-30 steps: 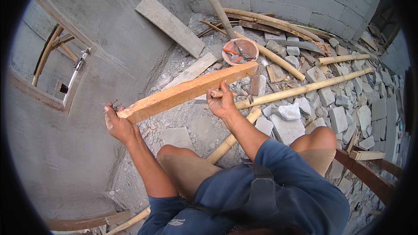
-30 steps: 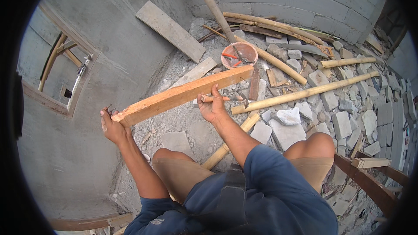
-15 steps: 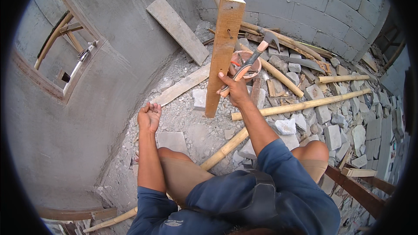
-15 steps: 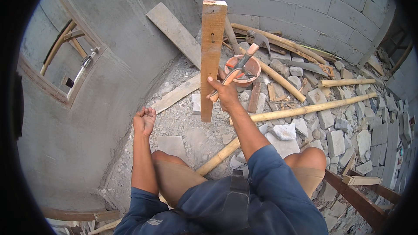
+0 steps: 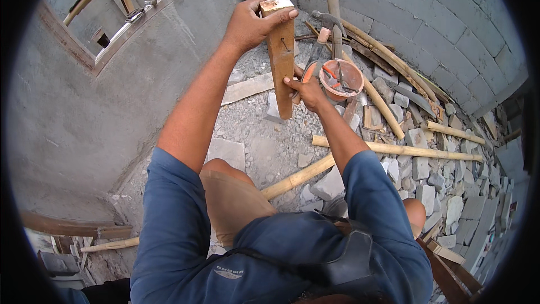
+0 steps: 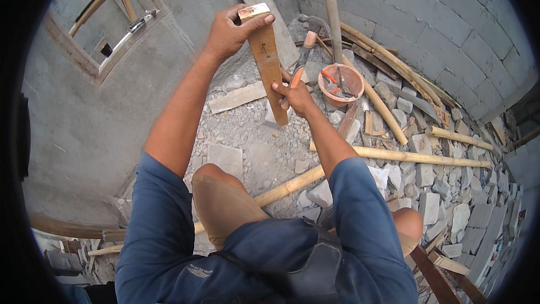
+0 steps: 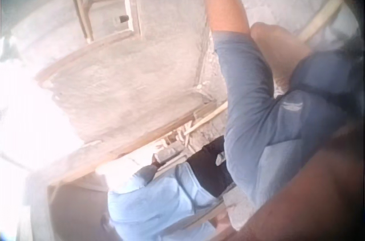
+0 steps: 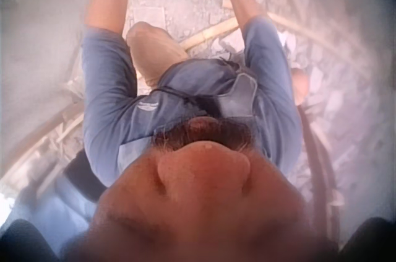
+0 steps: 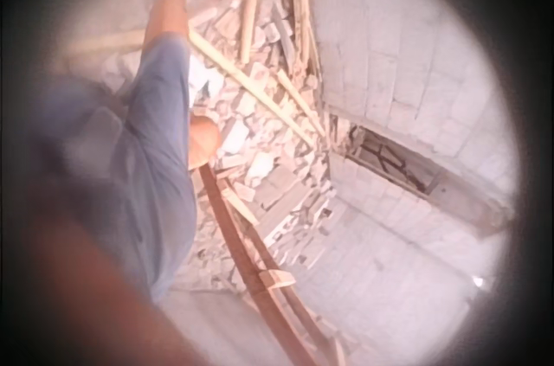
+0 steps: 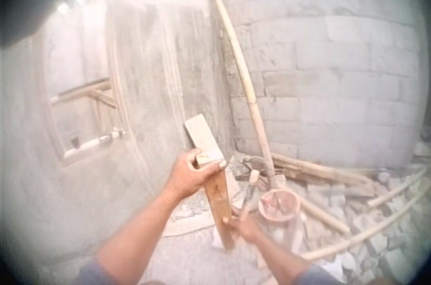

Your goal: The person assembles a wooden frame by nailing wooden planks and bamboo poles together. They use a hammer to drive nails into the joints, repositioning the pieces to secure the structure.

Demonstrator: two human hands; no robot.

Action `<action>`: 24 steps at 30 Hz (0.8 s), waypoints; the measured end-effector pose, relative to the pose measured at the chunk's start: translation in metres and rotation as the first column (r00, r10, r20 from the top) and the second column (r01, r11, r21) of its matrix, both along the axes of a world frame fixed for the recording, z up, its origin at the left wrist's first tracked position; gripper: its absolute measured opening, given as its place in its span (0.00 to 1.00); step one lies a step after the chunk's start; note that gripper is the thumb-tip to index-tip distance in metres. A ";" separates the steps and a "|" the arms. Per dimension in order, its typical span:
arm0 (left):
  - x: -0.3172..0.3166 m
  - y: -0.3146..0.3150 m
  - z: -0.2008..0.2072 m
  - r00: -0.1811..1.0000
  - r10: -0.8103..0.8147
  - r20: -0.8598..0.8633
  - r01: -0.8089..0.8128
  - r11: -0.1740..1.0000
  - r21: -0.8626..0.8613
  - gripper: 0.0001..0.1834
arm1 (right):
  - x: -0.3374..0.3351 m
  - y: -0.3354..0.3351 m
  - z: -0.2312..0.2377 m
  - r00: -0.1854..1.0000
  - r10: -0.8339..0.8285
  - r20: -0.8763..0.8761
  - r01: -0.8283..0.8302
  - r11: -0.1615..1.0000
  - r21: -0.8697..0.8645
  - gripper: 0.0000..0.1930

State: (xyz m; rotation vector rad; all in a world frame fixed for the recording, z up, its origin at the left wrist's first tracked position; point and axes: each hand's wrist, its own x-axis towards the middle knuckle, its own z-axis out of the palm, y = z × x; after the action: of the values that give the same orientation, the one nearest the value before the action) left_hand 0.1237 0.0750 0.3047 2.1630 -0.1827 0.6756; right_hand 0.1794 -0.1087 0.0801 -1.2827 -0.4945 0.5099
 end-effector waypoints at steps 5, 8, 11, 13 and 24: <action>0.018 0.014 -0.044 0.989 0.115 0.090 -0.088 0.963 -0.254 0.29 | 0.008 -0.011 -0.005 0.907 -0.343 0.243 0.408 0.857 -0.314 0.23; 0.017 0.030 -0.035 0.953 0.288 0.094 -0.277 0.954 -0.114 0.28 | -0.024 -0.049 0.027 0.954 -0.225 0.199 0.290 0.860 -0.420 0.13; 0.023 0.031 -0.002 0.934 0.357 -0.013 -0.353 0.928 0.115 0.28 | -0.053 -0.105 0.064 0.934 -0.085 0.347 0.266 0.815 -0.516 0.20; 0.021 0.032 0.026 0.912 0.407 -0.046 -0.372 0.871 0.321 0.26 | -0.059 -0.129 0.090 0.919 0.117 0.378 0.151 0.779 -0.608 0.23; 0.048 -0.009 0.036 0.839 0.511 -0.186 -0.296 0.716 0.632 0.34 | -0.067 -0.117 0.193 0.793 0.426 0.436 0.103 0.611 -0.785 0.19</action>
State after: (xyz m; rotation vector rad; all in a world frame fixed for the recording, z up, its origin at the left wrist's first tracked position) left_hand 0.1720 0.0660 0.3411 2.9346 0.3528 0.4925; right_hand 0.1122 -0.2254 0.2730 -2.3112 -1.0032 0.4948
